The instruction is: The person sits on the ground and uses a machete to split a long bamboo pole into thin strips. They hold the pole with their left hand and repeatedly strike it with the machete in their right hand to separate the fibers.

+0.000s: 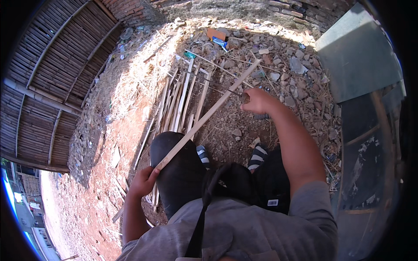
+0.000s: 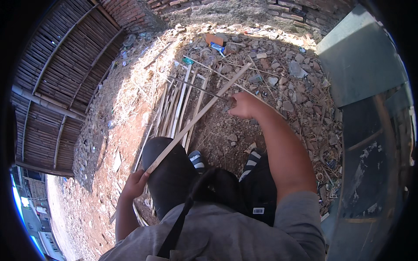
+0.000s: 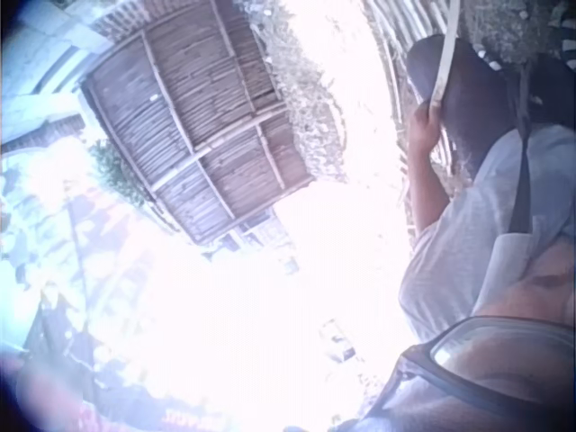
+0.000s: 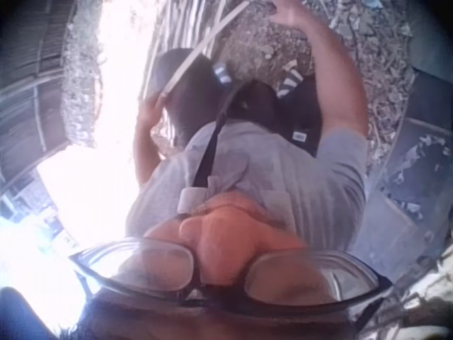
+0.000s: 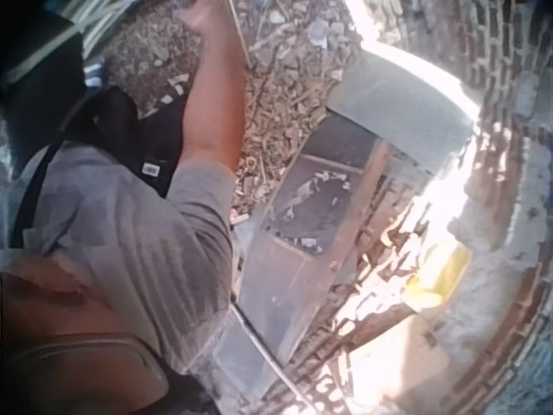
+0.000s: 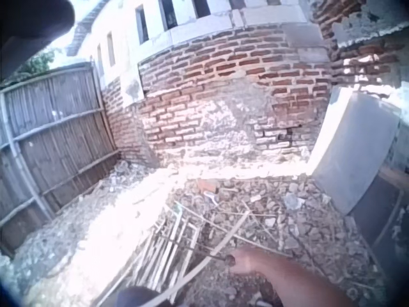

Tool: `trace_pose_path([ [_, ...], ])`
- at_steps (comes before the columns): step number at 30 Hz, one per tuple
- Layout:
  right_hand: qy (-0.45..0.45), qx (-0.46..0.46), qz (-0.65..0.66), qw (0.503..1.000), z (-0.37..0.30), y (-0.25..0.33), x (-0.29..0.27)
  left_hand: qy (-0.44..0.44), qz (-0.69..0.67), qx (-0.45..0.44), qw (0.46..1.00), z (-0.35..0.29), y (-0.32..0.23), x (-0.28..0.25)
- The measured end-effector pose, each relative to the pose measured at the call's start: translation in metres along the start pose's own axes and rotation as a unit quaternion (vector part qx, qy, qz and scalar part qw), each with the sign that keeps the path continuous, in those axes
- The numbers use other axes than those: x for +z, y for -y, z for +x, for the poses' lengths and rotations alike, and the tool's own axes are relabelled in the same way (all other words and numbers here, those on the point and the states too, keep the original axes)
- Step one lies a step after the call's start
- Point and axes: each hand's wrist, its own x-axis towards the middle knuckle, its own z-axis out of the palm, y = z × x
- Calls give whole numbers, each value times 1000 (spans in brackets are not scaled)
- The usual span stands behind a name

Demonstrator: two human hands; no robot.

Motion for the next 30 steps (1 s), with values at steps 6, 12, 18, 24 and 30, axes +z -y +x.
trace_pose_path([
  [6, 123, -171, -119, 970, -10, 55, 34, 47, -44, -42, 997, 2, 11, -2],
  [12, -8, -81, -15, 997, 11, 3, 26, 67, -119, -88, 987, 4, 10, -4],
  [18, 70, -134, -128, 980, -2, 49, 35, 54, -59, -70, 994, -1, 9, -3],
  [24, 28, -76, -68, 994, 13, 18, 18, 58, -48, -63, 995, 1, 1, -5],
  [30, 3, -67, -75, 995, 10, 17, 24, 58, -64, -65, 994, 2, 10, -3],
])
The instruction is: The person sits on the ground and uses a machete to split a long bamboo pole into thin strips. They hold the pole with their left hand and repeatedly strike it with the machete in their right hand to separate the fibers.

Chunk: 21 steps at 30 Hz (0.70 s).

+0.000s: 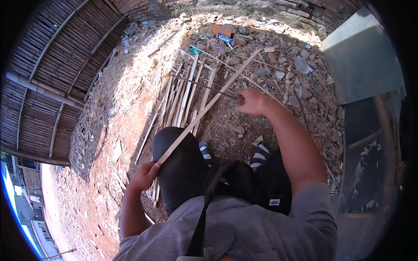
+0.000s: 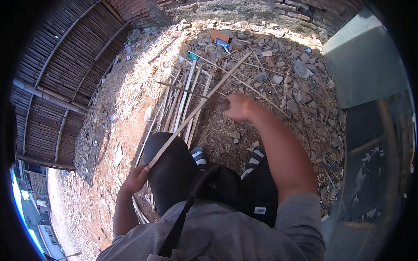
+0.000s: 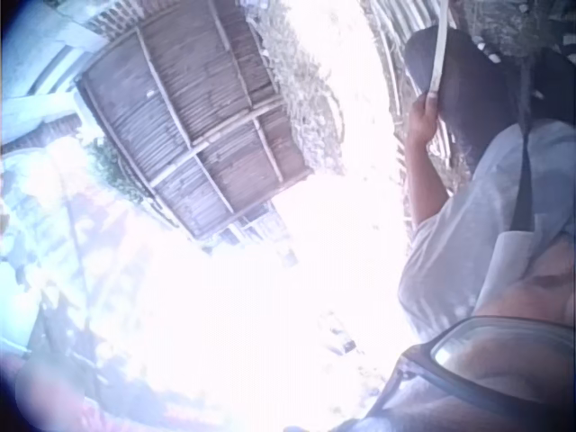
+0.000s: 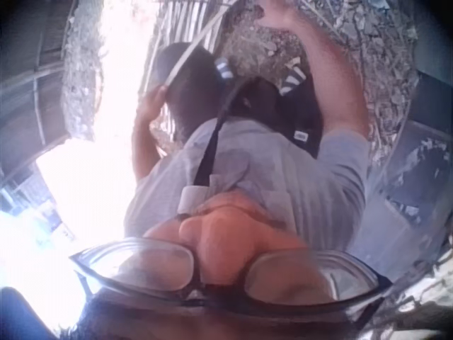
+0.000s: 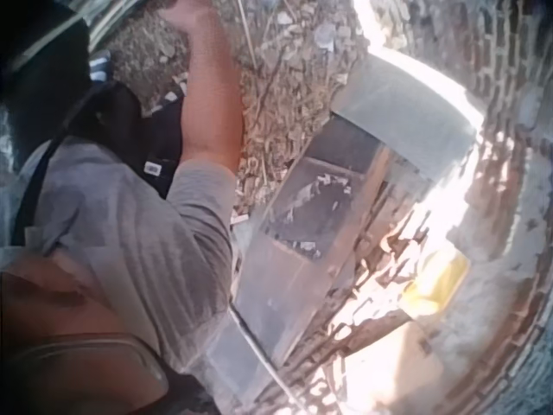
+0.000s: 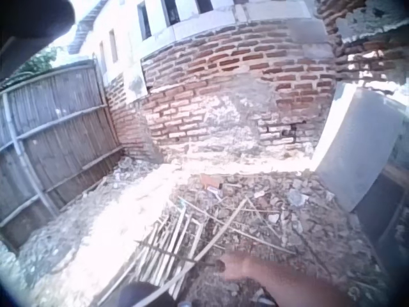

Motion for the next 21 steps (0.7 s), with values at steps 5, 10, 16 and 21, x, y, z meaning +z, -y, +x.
trace_pose_path([
  [5, 134, -125, -100, 978, -18, 54, 6, 12, -33, 5, 999, 3, 7, 3],
  [10, 1, 68, 64, 996, -3, -21, -17, -22, 20, -7, 1000, -2, -3, 3],
  [16, 71, -4, 10, 997, 4, 6, 8, -4, 1, -8, 1000, -1, -8, 0],
  [21, 94, -110, -72, 987, -11, 36, 5, -2, -14, -3, 1000, 0, 8, 3],
])
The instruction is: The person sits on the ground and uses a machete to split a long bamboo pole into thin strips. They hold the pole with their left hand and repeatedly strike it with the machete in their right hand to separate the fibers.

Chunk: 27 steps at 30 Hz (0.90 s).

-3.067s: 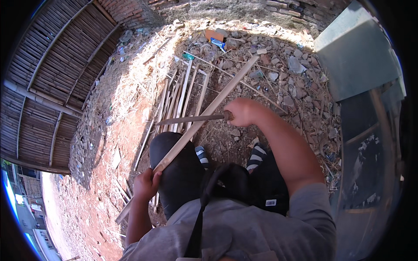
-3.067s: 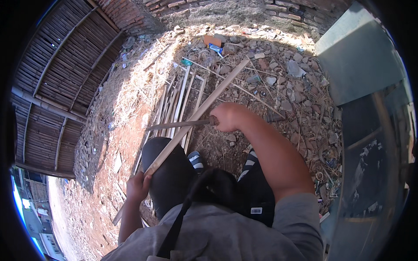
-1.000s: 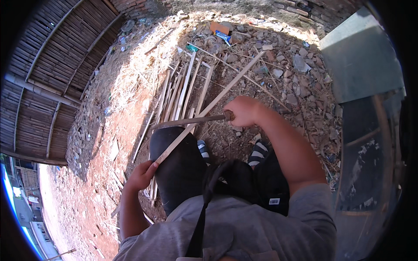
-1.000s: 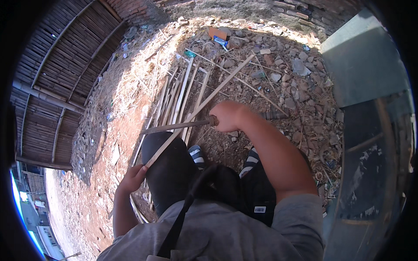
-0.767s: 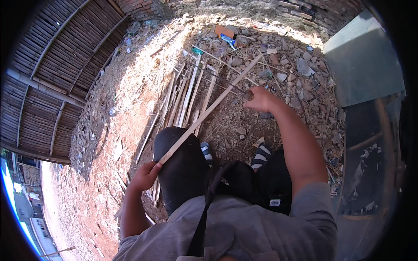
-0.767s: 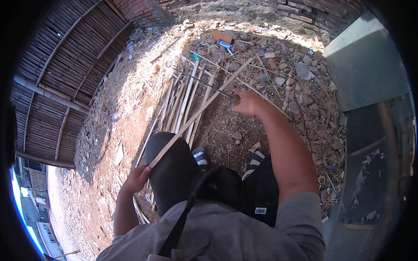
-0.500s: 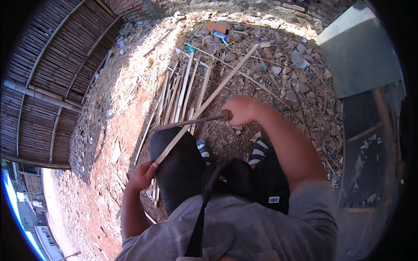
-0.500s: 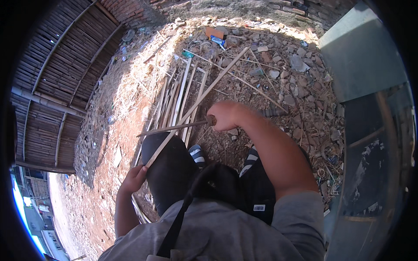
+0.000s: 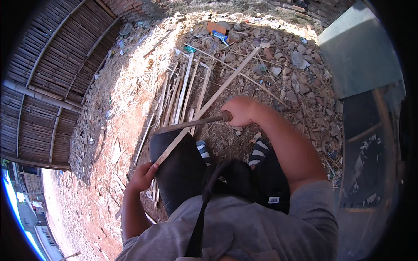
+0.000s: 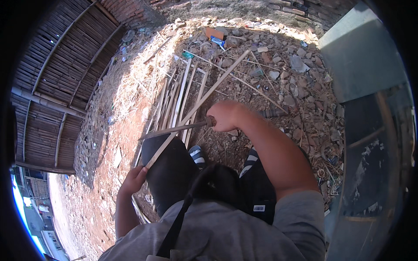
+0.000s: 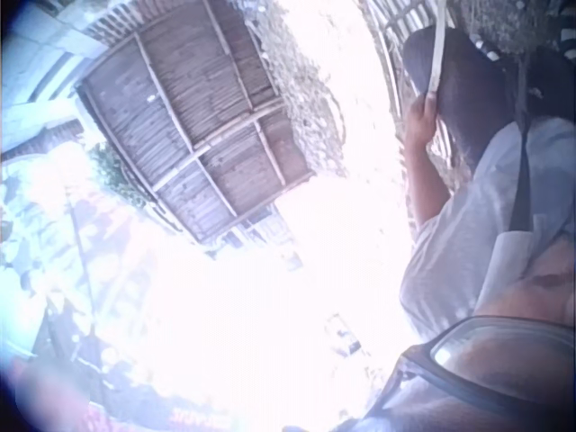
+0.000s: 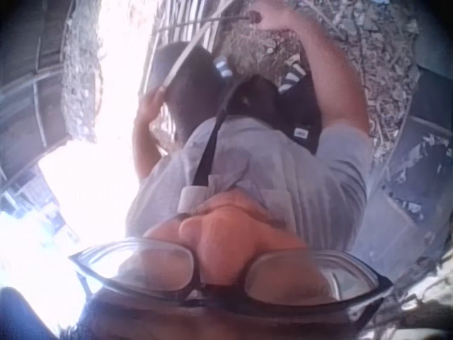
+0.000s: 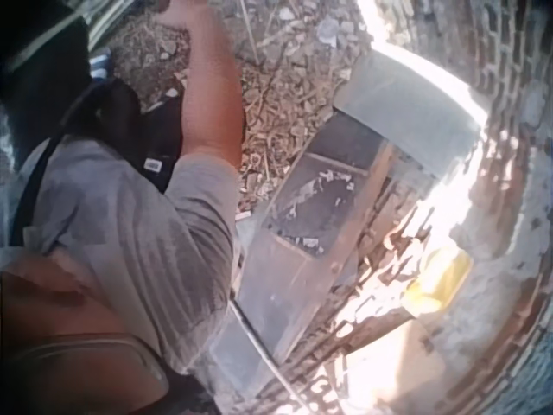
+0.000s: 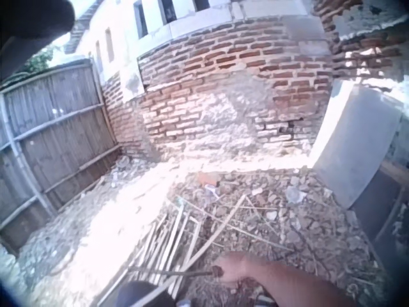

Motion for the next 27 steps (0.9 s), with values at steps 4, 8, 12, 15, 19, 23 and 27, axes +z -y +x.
trace_pose_path([
  [4, -116, 171, 146, 967, -8, -56, -13, -29, 4, 7, 1000, 3, -2, 4],
  [8, -121, 147, 99, 977, -8, -50, -10, -27, 33, -7, 999, -2, -13, 1],
  [12, 11, 32, 33, 999, -2, 7, 6, -22, 35, 7, 999, -1, -13, 2],
  [15, 31, -23, 4, 999, -5, 10, -6, -41, 60, 31, 997, -3, -5, 3],
  [19, -71, 155, 175, 970, -15, -64, -23, -82, 89, 45, 992, -8, -17, 8],
  [23, -112, 213, 185, 953, -26, -64, -30, -78, 104, 59, 990, -7, -16, 5],
  [27, -24, 48, 42, 998, -5, -21, -1, -76, 92, 65, 991, -2, -11, 8],
])
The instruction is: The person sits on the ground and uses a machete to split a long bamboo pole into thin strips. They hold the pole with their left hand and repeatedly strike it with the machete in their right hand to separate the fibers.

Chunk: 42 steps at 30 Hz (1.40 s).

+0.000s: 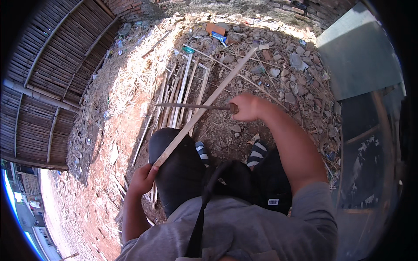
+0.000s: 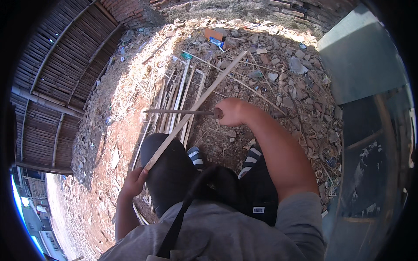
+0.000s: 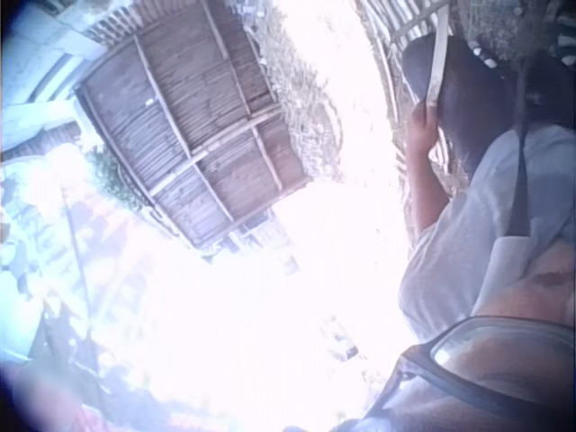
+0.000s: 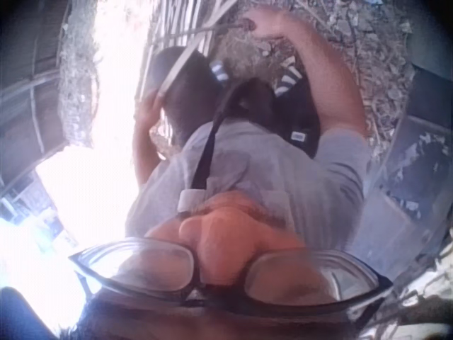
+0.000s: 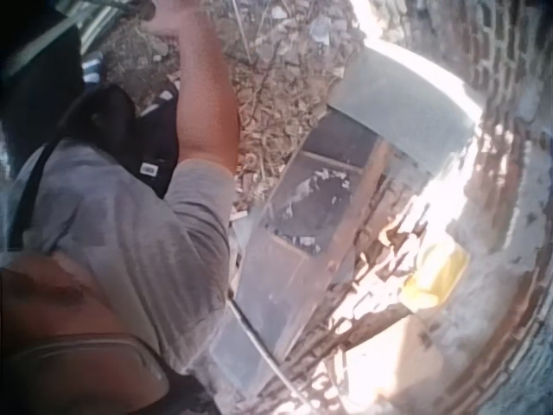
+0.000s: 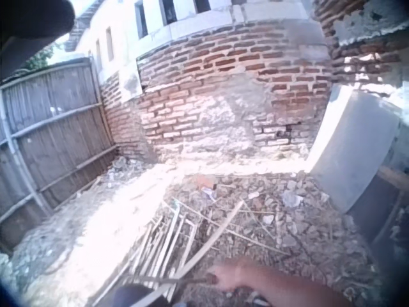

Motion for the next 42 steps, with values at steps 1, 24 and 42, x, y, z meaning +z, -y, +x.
trace_pose_path([
  [1, 41, -42, -31, 998, 2, 11, 3, 2, -1, -5, 1000, 0, 1, 0],
  [24, -87, 75, 75, 991, -2, -31, -17, -107, 79, 50, 990, -9, 5, 16],
  [42, -137, 38, 60, 988, -33, -11, -34, -234, 95, 60, 966, -49, -11, 37],
])
